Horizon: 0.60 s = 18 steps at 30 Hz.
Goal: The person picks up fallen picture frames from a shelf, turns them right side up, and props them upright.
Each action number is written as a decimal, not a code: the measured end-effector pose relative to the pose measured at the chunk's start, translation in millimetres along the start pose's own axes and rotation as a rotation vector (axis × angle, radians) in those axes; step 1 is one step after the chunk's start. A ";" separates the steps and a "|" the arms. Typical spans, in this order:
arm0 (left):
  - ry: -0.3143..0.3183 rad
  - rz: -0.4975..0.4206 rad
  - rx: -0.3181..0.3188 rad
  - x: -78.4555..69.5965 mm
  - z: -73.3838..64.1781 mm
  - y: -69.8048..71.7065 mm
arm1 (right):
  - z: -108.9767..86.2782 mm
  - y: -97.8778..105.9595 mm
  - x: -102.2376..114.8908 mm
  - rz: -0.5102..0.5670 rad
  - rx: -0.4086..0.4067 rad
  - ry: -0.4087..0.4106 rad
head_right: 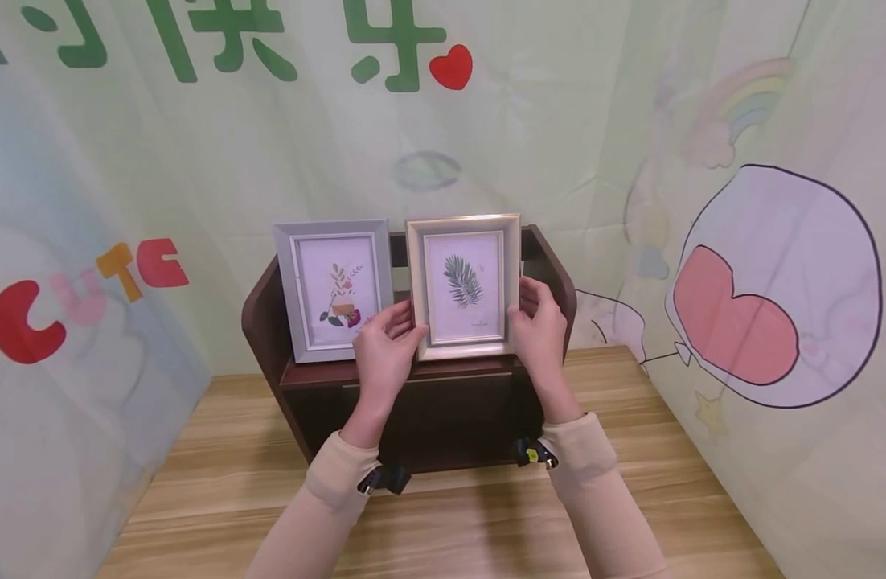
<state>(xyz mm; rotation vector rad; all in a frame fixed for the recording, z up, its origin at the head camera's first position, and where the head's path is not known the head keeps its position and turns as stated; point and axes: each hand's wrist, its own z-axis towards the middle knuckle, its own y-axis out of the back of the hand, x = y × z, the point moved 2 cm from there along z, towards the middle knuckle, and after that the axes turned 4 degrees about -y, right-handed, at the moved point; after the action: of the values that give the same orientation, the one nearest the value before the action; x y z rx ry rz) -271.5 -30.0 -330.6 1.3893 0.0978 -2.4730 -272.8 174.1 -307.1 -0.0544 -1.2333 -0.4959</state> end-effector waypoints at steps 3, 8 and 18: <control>-0.010 0.009 -0.004 -0.2 0.6 -0.2 | -0.6 -0.7 0.3 0.036 -0.008 0.019; -0.022 0.005 -0.002 -0.3 1.2 -0.3 | -1.8 -2.0 0.0 0.082 -0.023 0.039; -0.065 0.015 0.012 -0.9 1.0 -0.6 | -10.2 -3.3 11.9 0.134 -0.034 0.036</control>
<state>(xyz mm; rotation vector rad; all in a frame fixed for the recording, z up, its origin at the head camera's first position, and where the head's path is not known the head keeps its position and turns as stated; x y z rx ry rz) -272.0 -29.5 -329.3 1.3083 0.0583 -2.5074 -262.2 164.1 -300.5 -0.1557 -1.1779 -0.3992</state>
